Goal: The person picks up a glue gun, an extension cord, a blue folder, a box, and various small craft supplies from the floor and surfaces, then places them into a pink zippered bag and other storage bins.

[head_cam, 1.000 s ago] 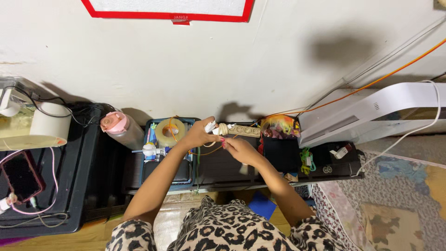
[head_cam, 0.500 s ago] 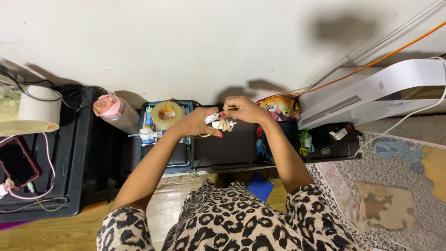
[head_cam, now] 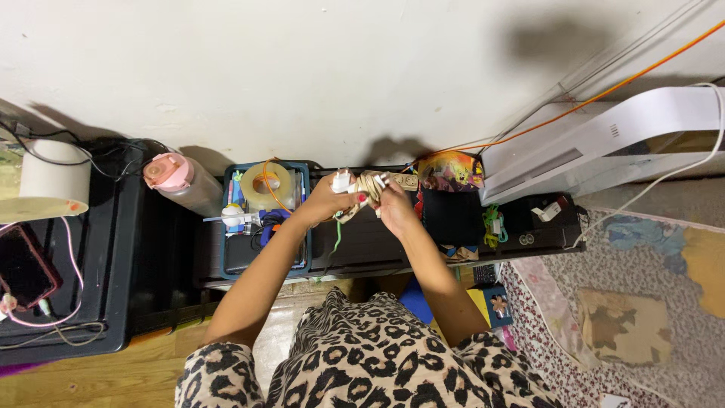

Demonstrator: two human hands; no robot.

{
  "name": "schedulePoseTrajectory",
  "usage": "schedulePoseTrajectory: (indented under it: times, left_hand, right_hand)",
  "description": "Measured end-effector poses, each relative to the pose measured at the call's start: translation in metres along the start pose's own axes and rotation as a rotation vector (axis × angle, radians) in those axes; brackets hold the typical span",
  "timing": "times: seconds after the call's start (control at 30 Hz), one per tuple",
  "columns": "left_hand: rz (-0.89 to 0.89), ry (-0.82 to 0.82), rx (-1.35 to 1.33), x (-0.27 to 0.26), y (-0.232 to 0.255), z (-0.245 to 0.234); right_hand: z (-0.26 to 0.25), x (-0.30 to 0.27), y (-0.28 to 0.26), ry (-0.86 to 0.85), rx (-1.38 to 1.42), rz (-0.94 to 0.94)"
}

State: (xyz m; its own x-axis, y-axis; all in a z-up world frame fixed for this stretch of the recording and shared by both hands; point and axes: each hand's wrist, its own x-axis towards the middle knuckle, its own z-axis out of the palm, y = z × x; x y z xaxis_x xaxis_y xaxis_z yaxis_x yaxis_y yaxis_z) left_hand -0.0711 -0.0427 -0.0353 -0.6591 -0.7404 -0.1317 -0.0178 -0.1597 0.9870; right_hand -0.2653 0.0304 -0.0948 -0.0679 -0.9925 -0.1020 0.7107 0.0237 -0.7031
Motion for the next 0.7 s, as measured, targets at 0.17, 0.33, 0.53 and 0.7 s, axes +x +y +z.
schedulePoseTrajectory:
  times: [0.17, 0.33, 0.53, 0.7]
  left_hand:
    - [0.116, 0.123, -0.036, 0.004, -0.005, 0.022]
    - [0.317, 0.139, 0.054, -0.002, 0.006, 0.051]
    - [0.395, 0.344, 0.47, -0.021, 0.027, 0.101]
    - [0.476, 0.23, 0.56, -0.031, 0.021, 0.131]
  right_hand:
    - [-0.006, -0.016, -0.008, 0.07, -0.453, -0.069]
    - [0.008, -0.033, -0.019, 0.17, -0.225, 0.004]
    - [0.008, -0.046, 0.002, 0.282, -0.269, -0.098]
    - [-0.02, -0.066, 0.01, 0.344, -0.257, -0.297]
